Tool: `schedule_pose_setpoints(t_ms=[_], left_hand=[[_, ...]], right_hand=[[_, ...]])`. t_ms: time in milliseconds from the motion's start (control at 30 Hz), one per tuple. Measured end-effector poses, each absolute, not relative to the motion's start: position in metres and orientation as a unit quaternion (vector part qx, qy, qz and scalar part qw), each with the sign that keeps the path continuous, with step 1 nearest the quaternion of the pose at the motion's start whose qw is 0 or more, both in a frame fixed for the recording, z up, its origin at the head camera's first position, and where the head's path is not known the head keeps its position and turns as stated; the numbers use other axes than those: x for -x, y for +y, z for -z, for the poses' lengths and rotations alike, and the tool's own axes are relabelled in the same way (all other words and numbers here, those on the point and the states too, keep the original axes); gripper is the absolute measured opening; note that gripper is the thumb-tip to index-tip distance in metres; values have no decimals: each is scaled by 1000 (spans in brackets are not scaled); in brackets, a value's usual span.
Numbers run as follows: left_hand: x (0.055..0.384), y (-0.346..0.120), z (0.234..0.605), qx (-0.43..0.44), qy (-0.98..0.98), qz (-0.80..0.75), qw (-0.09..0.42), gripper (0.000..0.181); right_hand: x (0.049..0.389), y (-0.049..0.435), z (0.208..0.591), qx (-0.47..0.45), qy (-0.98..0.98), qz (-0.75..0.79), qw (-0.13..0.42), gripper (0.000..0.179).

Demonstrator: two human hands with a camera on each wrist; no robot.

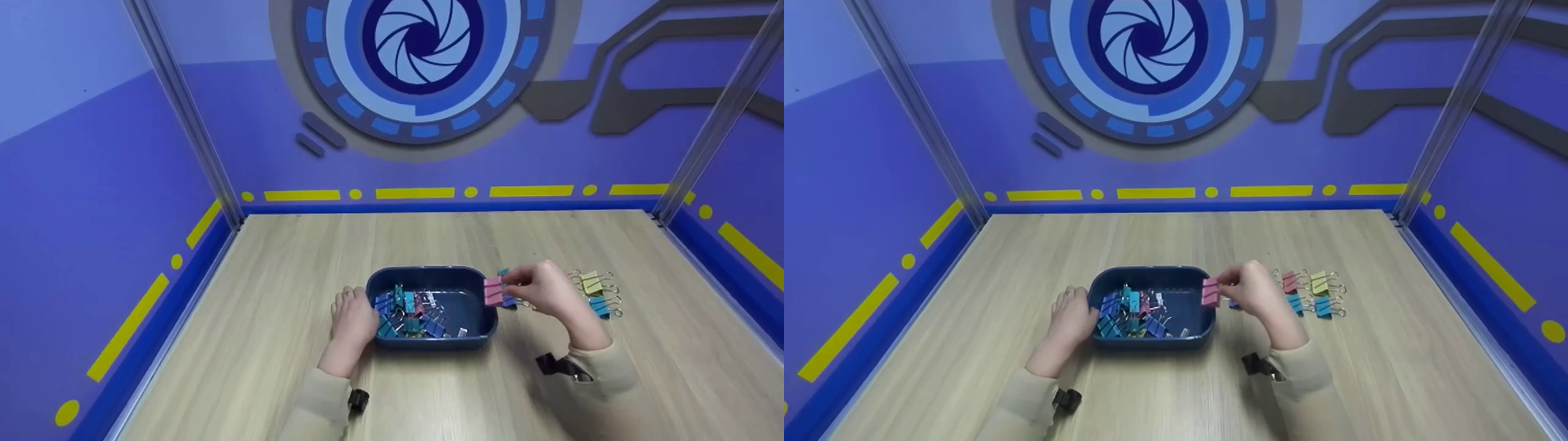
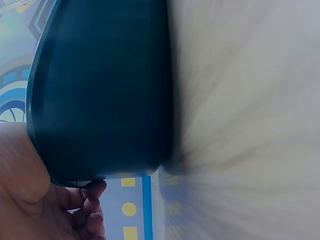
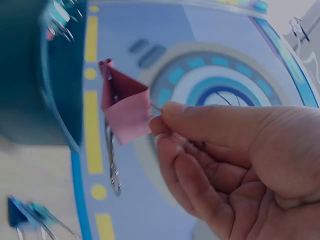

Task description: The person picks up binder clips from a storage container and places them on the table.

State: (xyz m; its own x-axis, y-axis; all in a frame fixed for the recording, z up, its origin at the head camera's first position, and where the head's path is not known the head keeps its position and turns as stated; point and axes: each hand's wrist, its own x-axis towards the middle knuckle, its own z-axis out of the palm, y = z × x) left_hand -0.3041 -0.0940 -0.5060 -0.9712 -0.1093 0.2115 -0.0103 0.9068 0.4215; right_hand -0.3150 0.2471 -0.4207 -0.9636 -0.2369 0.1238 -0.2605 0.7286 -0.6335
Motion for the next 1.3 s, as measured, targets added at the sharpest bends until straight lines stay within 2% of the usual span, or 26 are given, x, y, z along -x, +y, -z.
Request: schedule_pose_setpoints(t_ms=[200, 600, 867, 1300], left_hand=[[304, -95, 505, -31, -968, 223, 109, 32], [305, -95, 504, -36, -968, 230, 97, 33], [306, -95, 505, -36, -967, 234, 94, 33], [303, -95, 505, -27, -970, 216, 105, 34]], right_hand=[[322, 273, 422, -117, -933, -341, 3, 17], [337, 285, 451, -114, -937, -319, -87, 12], [343, 288, 465, -133, -938, -307, -94, 12], [338, 285, 467, -101, -946, -288, -110, 8]])
